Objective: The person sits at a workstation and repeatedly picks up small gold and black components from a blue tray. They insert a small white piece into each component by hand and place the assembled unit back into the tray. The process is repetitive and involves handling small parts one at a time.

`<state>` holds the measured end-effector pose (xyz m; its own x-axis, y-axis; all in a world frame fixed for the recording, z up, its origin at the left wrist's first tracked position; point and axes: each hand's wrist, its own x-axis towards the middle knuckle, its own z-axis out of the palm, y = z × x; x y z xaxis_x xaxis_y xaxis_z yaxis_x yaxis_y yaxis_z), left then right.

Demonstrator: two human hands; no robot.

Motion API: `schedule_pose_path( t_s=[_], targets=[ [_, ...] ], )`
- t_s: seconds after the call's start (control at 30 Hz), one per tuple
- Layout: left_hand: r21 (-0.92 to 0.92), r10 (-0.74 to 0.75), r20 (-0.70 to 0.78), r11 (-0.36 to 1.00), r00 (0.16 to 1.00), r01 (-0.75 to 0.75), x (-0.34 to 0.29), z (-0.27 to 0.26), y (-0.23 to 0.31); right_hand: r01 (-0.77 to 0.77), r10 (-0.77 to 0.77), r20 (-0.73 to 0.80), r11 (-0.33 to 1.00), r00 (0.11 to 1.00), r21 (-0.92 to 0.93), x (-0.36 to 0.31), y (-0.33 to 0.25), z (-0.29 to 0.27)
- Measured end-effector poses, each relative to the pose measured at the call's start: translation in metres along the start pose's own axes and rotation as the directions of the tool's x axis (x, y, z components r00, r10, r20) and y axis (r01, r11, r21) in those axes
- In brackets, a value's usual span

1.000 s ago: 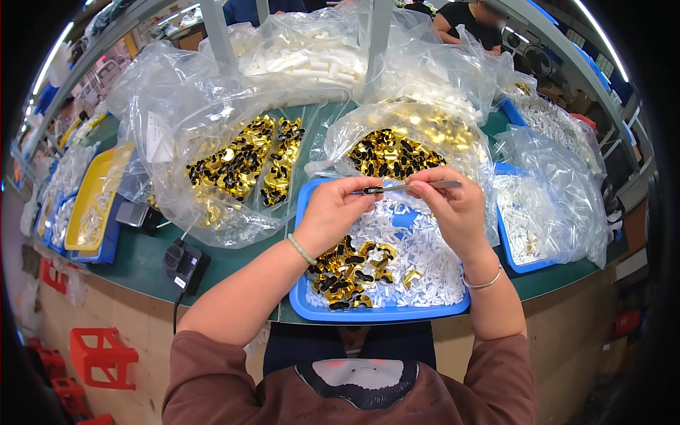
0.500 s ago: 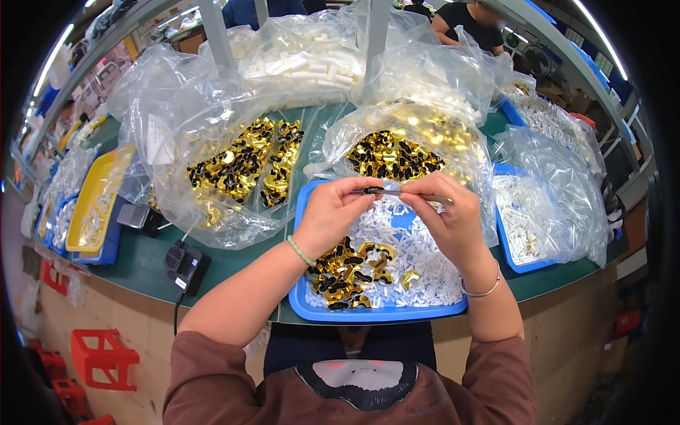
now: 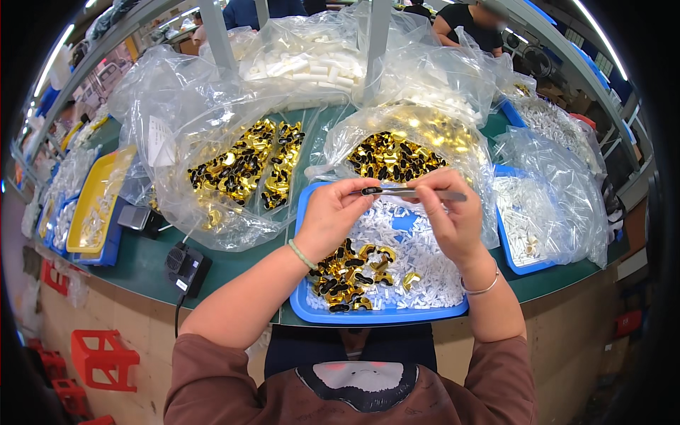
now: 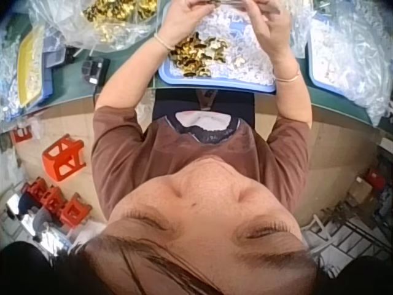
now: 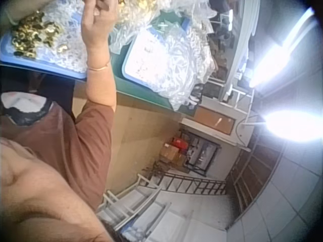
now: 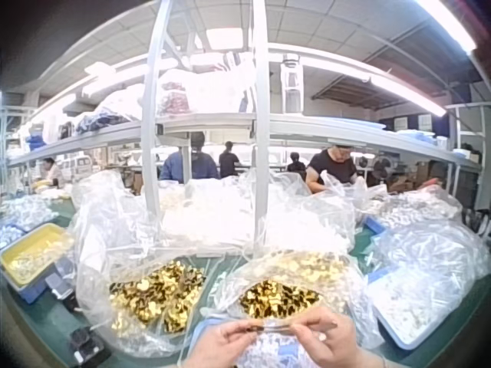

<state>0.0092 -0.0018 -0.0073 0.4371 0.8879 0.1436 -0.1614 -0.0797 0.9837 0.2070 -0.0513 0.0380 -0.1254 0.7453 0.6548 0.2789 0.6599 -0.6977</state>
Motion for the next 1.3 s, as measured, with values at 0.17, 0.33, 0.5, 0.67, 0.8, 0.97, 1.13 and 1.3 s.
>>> schedule_pose_path(
  t_s=[0.17, 0.33, 0.5, 0.67, 0.8, 0.97, 1.13, 1.3],
  targets=[
    [0.008, 0.025, -0.019, 1.0, 1.0, -0.025, 0.004, -0.003, 0.0, 0.085, -0.088, -0.224, 0.996, 0.971, -0.021, 0.002, 0.003, -0.009],
    [-0.088, 0.02, -0.005, 0.996, 1.0, -0.021, 0.005, -0.006, 0.001, -0.073, 0.106, 0.085, 0.944, 0.991, -0.323, 0.01, -0.01, -0.017],
    [-0.164, -0.019, 0.063, 0.986, 0.998, 0.029, 0.002, -0.001, 0.002, 0.106, 0.19, 0.398, 0.783, 0.898, -0.613, 0.001, 0.017, -0.024],
    [-0.1, 0.015, 0.094, 0.995, 0.995, -0.005, 0.002, -0.001, -0.001, -0.029, 0.343, 0.53, 0.858, 0.776, -0.513, 0.003, 0.013, -0.03],
    [-0.024, 0.04, 0.077, 0.999, 0.996, -0.038, 0.002, -0.002, 0.0, -0.046, 0.472, 0.526, 0.773, 0.708, -0.632, -0.003, 0.012, -0.021],
    [0.18, 0.196, 0.051, 0.963, 0.979, -0.202, 0.001, 0.002, 0.005, 0.053, 0.391, 0.555, 0.782, 0.734, -0.621, -0.006, 0.017, -0.016],
    [-0.095, 0.046, 0.061, 0.995, 0.997, -0.04, 0.002, -0.002, 0.0, 0.031, 0.233, 0.479, 0.877, 0.846, -0.48, 0.003, 0.019, -0.02],
    [-0.264, -0.145, 0.139, 0.948, 0.979, 0.178, 0.003, -0.005, 0.009, 0.035, 0.224, 0.468, 0.875, 0.855, -0.482, 0.003, 0.017, -0.022]
  ],
)
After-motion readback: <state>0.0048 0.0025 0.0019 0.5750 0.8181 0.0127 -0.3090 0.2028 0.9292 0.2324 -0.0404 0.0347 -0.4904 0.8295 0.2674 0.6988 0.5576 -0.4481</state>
